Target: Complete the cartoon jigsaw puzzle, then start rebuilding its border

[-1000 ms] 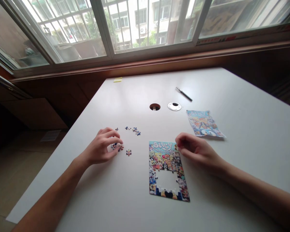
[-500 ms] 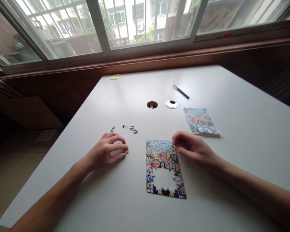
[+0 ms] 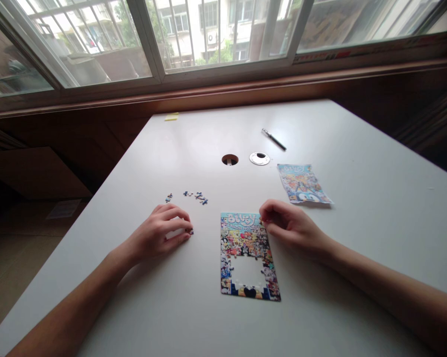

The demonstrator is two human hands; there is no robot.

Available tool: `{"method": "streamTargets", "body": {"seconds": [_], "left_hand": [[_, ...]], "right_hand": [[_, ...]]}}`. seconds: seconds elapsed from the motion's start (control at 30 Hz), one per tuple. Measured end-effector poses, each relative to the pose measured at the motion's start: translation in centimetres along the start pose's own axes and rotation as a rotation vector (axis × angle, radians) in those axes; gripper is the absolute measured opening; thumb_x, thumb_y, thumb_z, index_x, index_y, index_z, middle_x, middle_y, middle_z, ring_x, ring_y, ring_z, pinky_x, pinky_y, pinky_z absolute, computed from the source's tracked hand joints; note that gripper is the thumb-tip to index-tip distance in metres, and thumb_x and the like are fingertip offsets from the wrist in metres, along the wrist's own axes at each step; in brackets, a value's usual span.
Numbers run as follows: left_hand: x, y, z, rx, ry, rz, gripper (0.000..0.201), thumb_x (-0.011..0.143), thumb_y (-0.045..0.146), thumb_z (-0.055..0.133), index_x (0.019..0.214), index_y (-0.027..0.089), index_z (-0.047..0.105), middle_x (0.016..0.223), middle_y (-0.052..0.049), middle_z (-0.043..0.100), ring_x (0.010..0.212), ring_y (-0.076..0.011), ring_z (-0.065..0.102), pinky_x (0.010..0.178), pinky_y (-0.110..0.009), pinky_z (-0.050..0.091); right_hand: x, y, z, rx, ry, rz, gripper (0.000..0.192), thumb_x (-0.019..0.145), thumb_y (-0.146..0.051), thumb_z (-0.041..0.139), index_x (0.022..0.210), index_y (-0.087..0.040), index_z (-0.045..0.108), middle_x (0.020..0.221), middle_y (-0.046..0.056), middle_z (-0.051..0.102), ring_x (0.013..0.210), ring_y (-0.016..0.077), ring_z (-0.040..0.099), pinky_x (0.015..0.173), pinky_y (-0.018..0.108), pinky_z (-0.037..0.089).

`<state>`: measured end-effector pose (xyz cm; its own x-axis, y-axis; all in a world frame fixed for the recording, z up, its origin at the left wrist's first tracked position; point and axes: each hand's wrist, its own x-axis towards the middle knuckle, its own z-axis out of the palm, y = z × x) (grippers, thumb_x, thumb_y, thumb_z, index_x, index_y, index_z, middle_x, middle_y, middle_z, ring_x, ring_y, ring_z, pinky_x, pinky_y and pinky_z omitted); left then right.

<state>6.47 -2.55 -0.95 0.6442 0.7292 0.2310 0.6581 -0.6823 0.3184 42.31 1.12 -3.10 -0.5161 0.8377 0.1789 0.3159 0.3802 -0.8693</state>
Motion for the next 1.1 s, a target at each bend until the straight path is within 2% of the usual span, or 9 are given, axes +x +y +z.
{"method": "streamTargets", "body": {"seconds": [0.13,0.23,0.37,0.47,0.7,0.9,1.1], "left_hand": [[-0.2,-0.4,0.1,-0.013,0.022,0.016,0.021,0.094,0.021,0.060,0.113,0.025,0.068,0.107,-0.005,0.069,0.102,-0.0206,0.060,0.096,-0.038,0.042],[-0.4,-1.2,-0.4,-0.015,0.084,0.003,0.026,0.095,0.016,0.056,0.119,0.024,0.065,0.109,-0.006,0.070,0.104,-0.0201,0.061,0.095,-0.037,0.043],[-0.9,-2.6,-1.6,0.109,0.183,-0.055,0.027,0.092,0.008,0.053,0.109,0.022,0.068,0.102,-0.005,0.071,0.102,-0.0206,0.061,0.092,-0.037,0.043],[-1.2,-3.3,-2.3,0.177,0.196,-0.079,0.027,0.089,0.006,0.052,0.102,0.021,0.070,0.100,-0.005,0.071,0.100,-0.0208,0.061,0.091,-0.037,0.043],[-1.3,-3.1,-2.6,0.186,0.114,-0.084,0.018,0.087,0.014,0.060,0.096,0.023,0.073,0.099,-0.004,0.069,0.099,-0.0217,0.059,0.091,-0.037,0.043],[-1.1,-2.2,-2.5,0.123,-0.065,-0.042,0.029,0.091,0.014,0.058,0.106,0.034,0.074,0.110,-0.003,0.065,0.111,-0.0231,0.052,0.101,-0.041,0.039],[-1.0,-1.8,-2.4,0.104,-0.097,-0.062,0.029,0.091,0.016,0.059,0.112,0.032,0.072,0.114,-0.005,0.063,0.112,-0.0243,0.050,0.102,-0.042,0.037]], "right_hand": [[0.0,-0.2,0.0,-0.004,0.002,0.004,0.014,0.079,-0.012,0.053,0.088,-0.022,0.055,0.080,0.001,0.056,0.072,0.0164,0.052,0.065,0.031,0.044],[-0.1,-0.2,0.0,-0.007,0.003,0.002,0.014,0.079,-0.011,0.054,0.087,-0.022,0.055,0.080,0.001,0.056,0.072,0.0166,0.052,0.065,0.031,0.044],[-0.1,-0.1,-0.1,-0.012,0.007,-0.006,0.015,0.078,-0.011,0.054,0.088,-0.022,0.056,0.080,0.001,0.057,0.073,0.0169,0.053,0.065,0.031,0.044],[0.0,0.1,-0.1,-0.017,0.006,-0.012,0.015,0.078,-0.011,0.054,0.088,-0.022,0.056,0.080,0.001,0.057,0.073,0.0170,0.053,0.065,0.031,0.045],[0.0,0.1,-0.1,-0.010,0.006,-0.010,0.015,0.078,-0.012,0.055,0.088,-0.022,0.056,0.080,0.001,0.056,0.072,0.0169,0.052,0.065,0.031,0.045],[0.0,0.0,-0.1,-0.013,-0.004,0.000,0.014,0.078,-0.012,0.054,0.088,-0.022,0.056,0.080,0.001,0.056,0.072,0.0169,0.052,0.065,0.031,0.044],[-0.1,-0.1,-0.2,-0.012,-0.008,0.012,0.014,0.079,-0.012,0.054,0.089,-0.022,0.056,0.081,0.001,0.056,0.073,0.0165,0.052,0.065,0.030,0.044]]}}
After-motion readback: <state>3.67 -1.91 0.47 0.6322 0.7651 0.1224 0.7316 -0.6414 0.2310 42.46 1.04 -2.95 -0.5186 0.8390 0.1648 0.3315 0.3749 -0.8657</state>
